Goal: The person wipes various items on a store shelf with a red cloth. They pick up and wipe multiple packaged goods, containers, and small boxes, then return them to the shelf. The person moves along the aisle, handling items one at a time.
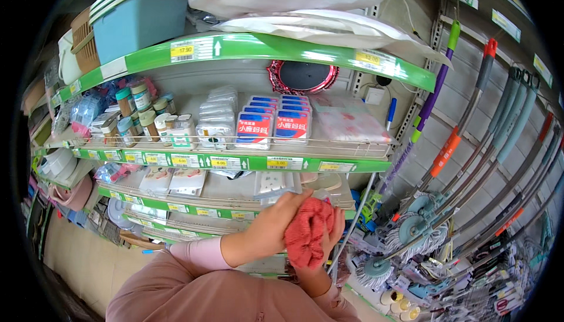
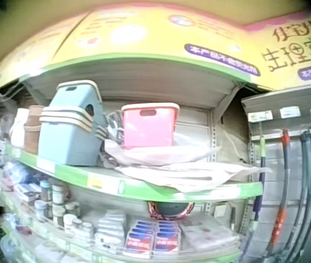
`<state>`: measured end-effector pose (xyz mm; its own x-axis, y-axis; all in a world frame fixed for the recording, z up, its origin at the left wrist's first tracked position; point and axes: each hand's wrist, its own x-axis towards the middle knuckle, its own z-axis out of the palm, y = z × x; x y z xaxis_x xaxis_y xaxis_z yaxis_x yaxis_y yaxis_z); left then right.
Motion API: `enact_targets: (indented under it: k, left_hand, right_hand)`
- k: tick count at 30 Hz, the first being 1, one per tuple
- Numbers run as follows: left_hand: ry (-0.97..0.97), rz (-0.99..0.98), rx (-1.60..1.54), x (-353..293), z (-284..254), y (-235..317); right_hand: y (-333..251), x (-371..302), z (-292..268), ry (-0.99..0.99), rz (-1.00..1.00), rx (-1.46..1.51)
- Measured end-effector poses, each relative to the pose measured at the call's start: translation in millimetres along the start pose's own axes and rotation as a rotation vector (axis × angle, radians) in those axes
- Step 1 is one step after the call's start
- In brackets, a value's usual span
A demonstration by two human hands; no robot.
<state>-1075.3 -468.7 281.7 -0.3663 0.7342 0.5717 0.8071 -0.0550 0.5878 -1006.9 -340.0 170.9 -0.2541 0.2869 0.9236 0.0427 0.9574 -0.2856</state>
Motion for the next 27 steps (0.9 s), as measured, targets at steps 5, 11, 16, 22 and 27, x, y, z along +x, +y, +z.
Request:
enact_targets:
  k: [5, 11, 16, 22, 27]
  left_hand:
    - [0.054, 0.132, 0.062, -13, 10, -33]
    - [0.078, 0.162, 0.014, -25, 1, -20]
    - [0.269, -0.087, -0.293, -21, 4, -20]
    - [0.194, 0.081, -0.214, -22, 7, -40]
    - [0.072, 0.093, -0.088, -26, 2, -23]
  right_hand:
    - [-13, 35, 4, -0.026, 0.292, 0.482]
    - [-51, 64, 8, 0.431, 0.442, 1.115]
    - [-25, 14, 15, 0.215, 0.214, 0.780]
    - [-11, 33, 0, 0.076, -0.153, 0.277]
    - [-34, 70, -18, 0.007, 0.569, 0.977]
